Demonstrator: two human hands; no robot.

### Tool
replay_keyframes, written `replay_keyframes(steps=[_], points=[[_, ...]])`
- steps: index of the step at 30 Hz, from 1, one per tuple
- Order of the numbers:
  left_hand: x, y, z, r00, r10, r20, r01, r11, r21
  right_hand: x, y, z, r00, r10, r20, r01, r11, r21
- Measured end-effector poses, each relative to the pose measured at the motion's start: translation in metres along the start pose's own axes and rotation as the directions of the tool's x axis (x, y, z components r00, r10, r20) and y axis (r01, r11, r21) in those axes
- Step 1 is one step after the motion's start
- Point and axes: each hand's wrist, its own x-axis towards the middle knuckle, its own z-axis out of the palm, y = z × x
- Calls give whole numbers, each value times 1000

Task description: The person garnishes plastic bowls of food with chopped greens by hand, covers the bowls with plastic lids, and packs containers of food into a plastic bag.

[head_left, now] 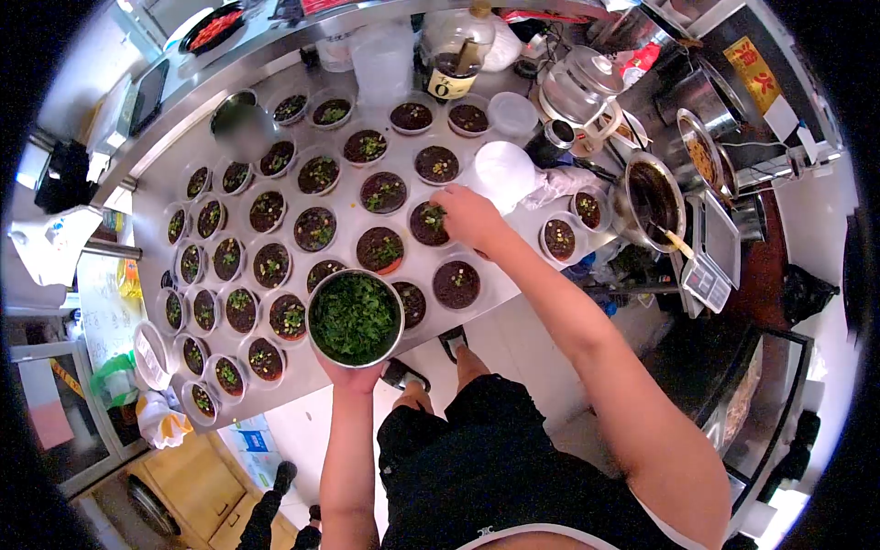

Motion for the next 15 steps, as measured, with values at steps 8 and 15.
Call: replay_keyframes(steps=[8,15], points=[[17,-34,9,997,-17,74,14,999,47,-10,-53,-66,979,-162,-120,196,906,375],[5,-73,1,996,-66,59,66,998,-5,-67,-119,-52,740,-540,401,521,837,166]])
